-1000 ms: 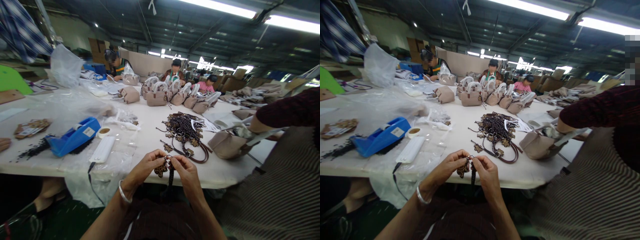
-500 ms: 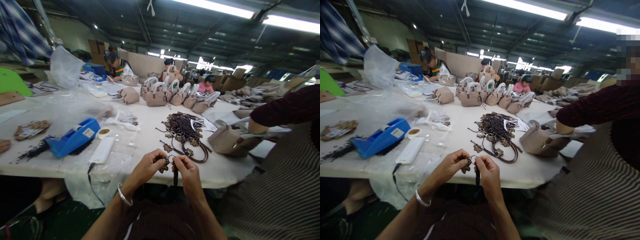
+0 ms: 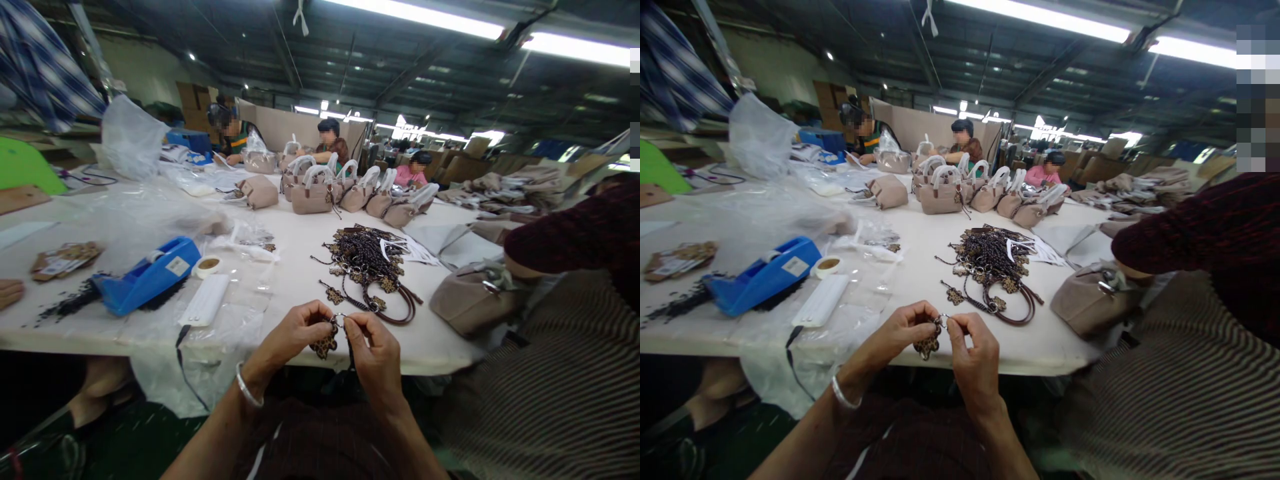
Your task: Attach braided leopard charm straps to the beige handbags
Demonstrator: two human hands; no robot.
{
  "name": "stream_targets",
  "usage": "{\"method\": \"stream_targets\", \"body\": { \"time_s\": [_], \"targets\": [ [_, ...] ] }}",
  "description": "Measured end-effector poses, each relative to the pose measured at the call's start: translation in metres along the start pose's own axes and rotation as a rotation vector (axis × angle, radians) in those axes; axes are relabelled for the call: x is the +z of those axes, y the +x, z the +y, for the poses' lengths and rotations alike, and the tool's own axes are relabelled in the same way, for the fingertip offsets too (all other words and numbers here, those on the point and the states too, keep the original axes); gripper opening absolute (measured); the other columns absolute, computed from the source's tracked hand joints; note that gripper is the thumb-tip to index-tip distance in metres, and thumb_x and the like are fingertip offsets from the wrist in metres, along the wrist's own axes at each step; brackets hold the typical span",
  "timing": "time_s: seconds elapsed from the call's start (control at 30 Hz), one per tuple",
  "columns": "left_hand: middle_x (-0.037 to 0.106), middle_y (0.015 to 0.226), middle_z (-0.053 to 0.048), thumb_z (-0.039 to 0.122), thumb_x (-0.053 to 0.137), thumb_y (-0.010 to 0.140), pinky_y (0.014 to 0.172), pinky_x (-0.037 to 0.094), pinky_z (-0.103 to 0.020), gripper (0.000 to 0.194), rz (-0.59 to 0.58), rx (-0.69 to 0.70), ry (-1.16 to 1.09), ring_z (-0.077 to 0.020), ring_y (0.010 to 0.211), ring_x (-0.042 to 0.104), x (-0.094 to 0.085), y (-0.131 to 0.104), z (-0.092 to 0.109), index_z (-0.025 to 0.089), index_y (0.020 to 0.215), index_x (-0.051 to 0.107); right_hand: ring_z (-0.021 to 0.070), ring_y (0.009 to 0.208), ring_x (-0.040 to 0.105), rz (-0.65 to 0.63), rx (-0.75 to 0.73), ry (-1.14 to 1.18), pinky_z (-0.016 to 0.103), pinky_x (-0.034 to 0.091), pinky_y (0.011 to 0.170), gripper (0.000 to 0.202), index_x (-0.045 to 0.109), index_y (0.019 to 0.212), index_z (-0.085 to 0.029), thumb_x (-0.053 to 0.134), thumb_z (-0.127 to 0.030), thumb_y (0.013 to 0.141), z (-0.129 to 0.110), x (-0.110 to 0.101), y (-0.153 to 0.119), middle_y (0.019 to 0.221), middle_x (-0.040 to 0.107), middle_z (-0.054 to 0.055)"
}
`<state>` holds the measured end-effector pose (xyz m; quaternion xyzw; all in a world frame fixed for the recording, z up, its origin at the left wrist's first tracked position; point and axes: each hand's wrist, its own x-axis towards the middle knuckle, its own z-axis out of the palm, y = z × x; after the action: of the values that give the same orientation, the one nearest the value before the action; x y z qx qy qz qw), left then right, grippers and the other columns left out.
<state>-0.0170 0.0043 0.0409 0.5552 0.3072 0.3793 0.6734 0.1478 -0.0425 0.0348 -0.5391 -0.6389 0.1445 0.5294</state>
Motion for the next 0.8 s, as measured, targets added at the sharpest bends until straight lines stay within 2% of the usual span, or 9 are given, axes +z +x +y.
{"method": "stream_targets", "body": {
  "time_s": [0.17,0.27,0.37,0.5,0.63,0.73,0.8],
  "targets": [
    [0.059,0.067,0.001,0.037,0.072,0.074,0.054,0.042,-0.021,0.029,0.081,-0.031,-0.005,-0.0091,0.057,0.053,0.0,-0.001,0.003,0.014,0.087,0.061,0.0187,0.075,0.056,-0.055,-0.239,-0.112,0.031,0.044,0.071,0.015,0.062,0.085,-0.021,0.051,-0.022,0.094,0.003,-0.002,0.002,0.078,0.062,0.004],
    [0.058,0.067,0.002,0.034,0.072,0.074,0.054,0.041,-0.02,0.026,0.086,-0.016,0.035,-0.0086,0.056,0.051,0.001,-0.003,0.007,0.014,0.087,0.062,0.0192,0.075,0.056,-0.119,-0.278,-0.157,0.031,0.043,0.07,0.017,0.064,0.084,-0.022,0.049,-0.019,0.094,0.004,-0.001,0.002,0.077,0.062,0.005],
    [0.059,0.07,0.001,0.037,0.069,0.078,0.056,0.041,-0.02,0.026,0.06,0.041,0.144,-0.0096,0.06,0.051,0.001,-0.005,0.011,0.014,0.09,0.065,0.0192,0.075,0.057,-0.115,-0.264,-0.159,0.031,0.043,0.07,0.018,0.065,0.084,-0.021,0.05,-0.02,0.094,0.006,0.001,0.001,0.077,0.063,0.005],
    [0.065,0.082,-0.004,0.045,0.056,0.089,0.064,0.045,-0.023,0.035,0.005,0.08,0.214,-0.0138,0.072,0.056,0.0,-0.007,0.017,0.015,0.101,0.069,0.019,0.078,0.061,-0.054,-0.135,-0.011,0.03,0.046,0.073,0.014,0.069,0.088,-0.021,0.055,-0.024,0.091,0.007,0.002,0.001,0.082,0.067,0.005],
    [0.068,0.091,-0.005,0.044,0.053,0.09,0.07,0.048,-0.025,0.037,-0.049,0.132,0.265,-0.0166,0.08,0.06,0.004,-0.011,0.022,0.017,0.111,0.069,0.0195,0.081,0.063,-0.034,0.134,0.261,0.029,0.049,0.074,0.016,0.072,0.091,-0.021,0.058,-0.026,0.086,0.011,0.008,-0.001,0.088,0.071,0.004],
    [0.069,0.079,-0.004,0.046,0.047,0.093,0.057,0.048,-0.024,0.044,-0.126,0.068,0.274,-0.0151,0.063,0.062,0.008,-0.017,0.025,0.021,0.127,0.06,0.0188,0.076,0.063,-0.052,0.339,0.5,0.029,0.05,0.069,0.016,0.073,0.09,-0.02,0.063,-0.03,0.082,0.016,0.014,-0.003,0.084,0.071,0.003],
    [0.064,0.062,0.001,0.045,0.043,0.095,0.048,0.044,-0.022,0.047,-0.051,0.055,0.308,-0.0128,0.048,0.056,0.008,-0.019,0.027,0.023,0.134,0.052,0.0178,0.073,0.062,-0.05,0.428,0.643,0.028,0.049,0.066,0.018,0.072,0.089,-0.02,0.069,-0.034,0.079,0.019,0.018,-0.004,0.082,0.07,0.002]
  ]
}}
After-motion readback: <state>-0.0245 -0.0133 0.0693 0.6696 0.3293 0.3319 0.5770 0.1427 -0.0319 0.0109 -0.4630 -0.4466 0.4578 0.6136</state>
